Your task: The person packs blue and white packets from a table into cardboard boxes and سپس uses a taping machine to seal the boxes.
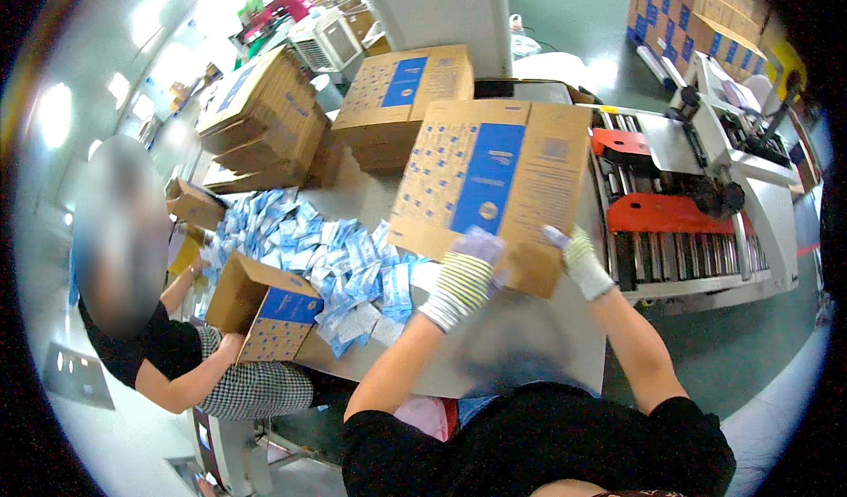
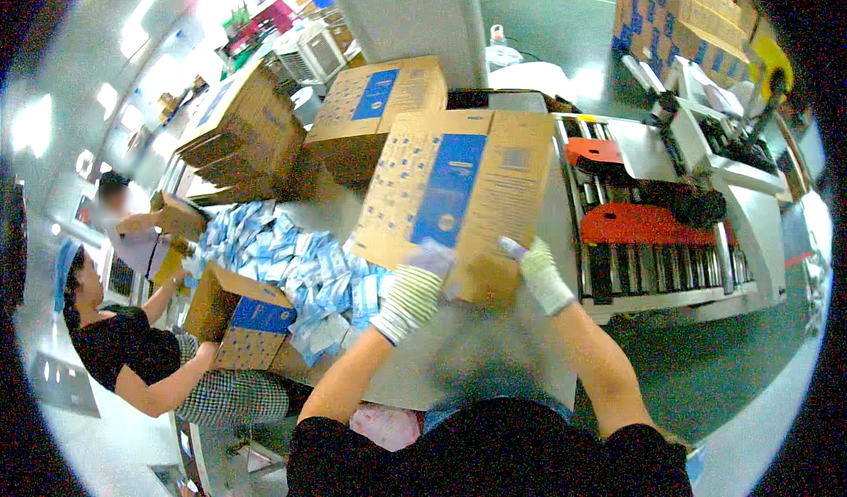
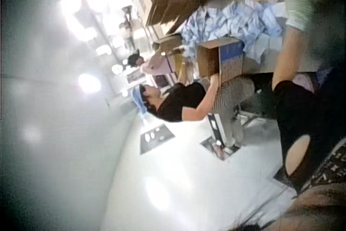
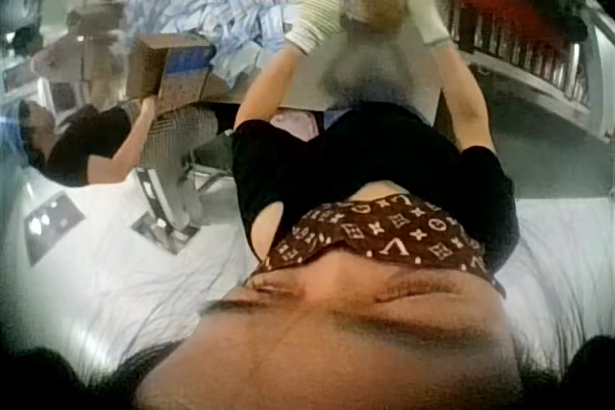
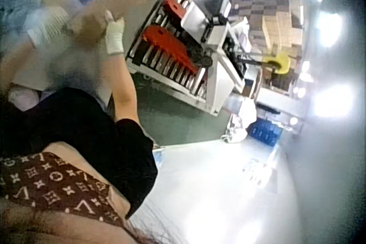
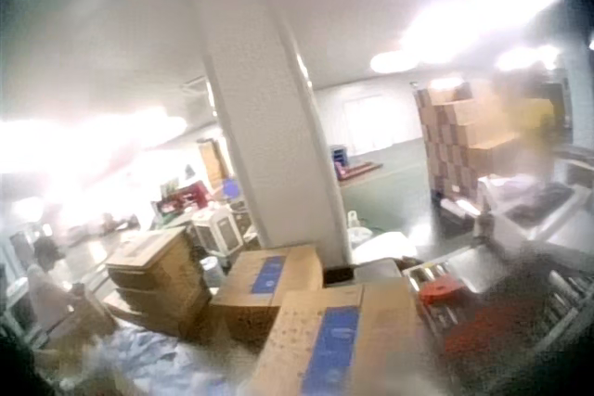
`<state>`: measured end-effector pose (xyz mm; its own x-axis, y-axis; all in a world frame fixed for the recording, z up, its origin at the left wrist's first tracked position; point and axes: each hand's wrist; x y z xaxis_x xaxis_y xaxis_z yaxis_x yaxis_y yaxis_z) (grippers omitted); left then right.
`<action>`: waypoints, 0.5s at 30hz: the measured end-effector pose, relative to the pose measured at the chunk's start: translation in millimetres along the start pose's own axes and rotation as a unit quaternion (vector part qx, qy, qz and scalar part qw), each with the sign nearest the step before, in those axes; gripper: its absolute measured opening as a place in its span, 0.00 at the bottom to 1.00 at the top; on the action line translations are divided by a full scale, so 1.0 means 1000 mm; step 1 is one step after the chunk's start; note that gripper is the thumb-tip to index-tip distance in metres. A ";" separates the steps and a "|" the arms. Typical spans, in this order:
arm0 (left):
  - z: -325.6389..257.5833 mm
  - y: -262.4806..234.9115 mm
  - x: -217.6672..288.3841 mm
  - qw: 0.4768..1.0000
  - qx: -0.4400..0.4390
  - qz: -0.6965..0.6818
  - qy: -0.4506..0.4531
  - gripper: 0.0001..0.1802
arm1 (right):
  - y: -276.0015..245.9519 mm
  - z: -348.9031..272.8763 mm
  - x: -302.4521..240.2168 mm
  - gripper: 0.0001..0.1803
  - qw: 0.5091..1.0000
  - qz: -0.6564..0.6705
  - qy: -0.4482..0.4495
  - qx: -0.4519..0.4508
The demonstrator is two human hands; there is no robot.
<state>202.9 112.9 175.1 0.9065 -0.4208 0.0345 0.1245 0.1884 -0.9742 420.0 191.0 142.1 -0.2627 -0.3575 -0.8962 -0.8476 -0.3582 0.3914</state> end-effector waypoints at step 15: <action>-0.120 0.036 -0.027 0.759 0.104 -0.448 -0.461 0.18 | -0.135 -0.084 0.060 0.32 0.987 -0.142 -0.071 0.009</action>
<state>134.2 25.0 112.3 0.3054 0.3187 0.8973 0.8313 0.3704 -0.4145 557.2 145.9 53.2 -0.0742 -0.1205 -0.9899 -0.9040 -0.4111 0.1178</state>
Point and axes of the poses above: each hand's wrist, its own z-axis towards the middle knuckle, its own y-axis out of the palm, x = y × z, and after that the axes turned 11 degrees about -x, right-handed
